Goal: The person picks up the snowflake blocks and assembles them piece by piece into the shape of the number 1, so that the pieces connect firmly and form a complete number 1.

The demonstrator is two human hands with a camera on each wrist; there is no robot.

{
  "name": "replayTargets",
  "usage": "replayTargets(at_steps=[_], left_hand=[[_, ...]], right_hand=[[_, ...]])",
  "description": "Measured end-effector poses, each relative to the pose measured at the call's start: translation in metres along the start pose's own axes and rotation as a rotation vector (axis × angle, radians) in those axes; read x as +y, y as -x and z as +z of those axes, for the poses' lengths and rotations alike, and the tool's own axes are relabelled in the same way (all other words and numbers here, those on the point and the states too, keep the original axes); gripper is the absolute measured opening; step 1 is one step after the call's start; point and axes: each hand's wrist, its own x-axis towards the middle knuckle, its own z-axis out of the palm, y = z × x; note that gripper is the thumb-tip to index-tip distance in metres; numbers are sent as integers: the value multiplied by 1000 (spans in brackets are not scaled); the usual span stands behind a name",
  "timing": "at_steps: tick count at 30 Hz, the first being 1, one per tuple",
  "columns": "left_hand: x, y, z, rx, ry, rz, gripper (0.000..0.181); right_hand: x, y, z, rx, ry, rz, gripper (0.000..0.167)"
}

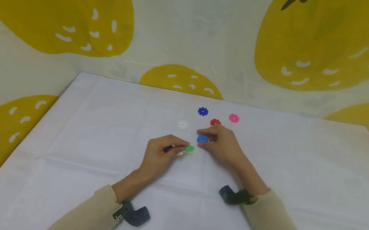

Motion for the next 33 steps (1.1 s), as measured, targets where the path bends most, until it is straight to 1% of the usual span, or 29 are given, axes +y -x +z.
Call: replayTargets(at_steps=[3, 6, 12, 15, 21, 25, 29, 33], left_hand=[[15, -3, -1, -4, -2, 10, 13], [19, -4, -2, -7, -1, 4, 14], [18, -4, -1, -3, 5, -1, 14], [17, -4, -1, 0, 5, -3, 14], [18, -4, -1, 1, -2, 3, 14], [18, -5, -1, 4, -2, 15, 15], [18, -5, -2, 8, -6, 18, 14], [18, -5, -2, 12, -11, 19, 13]], right_hand=[[2, 2, -2, 13, -4, -38, 33], [3, 3, -3, 20, -8, -43, 30], [4, 5, -7, 17, -25, 21, 20], [4, 6, -10, 6, -67, 47, 18], [1, 10, -14, -25, -201, 78, 21], [1, 15, -17, -45, -246, 85, 27], [0, 21, -17, -43, -281, 140, 29], [-6, 28, -15, -24, -401, 246, 32]])
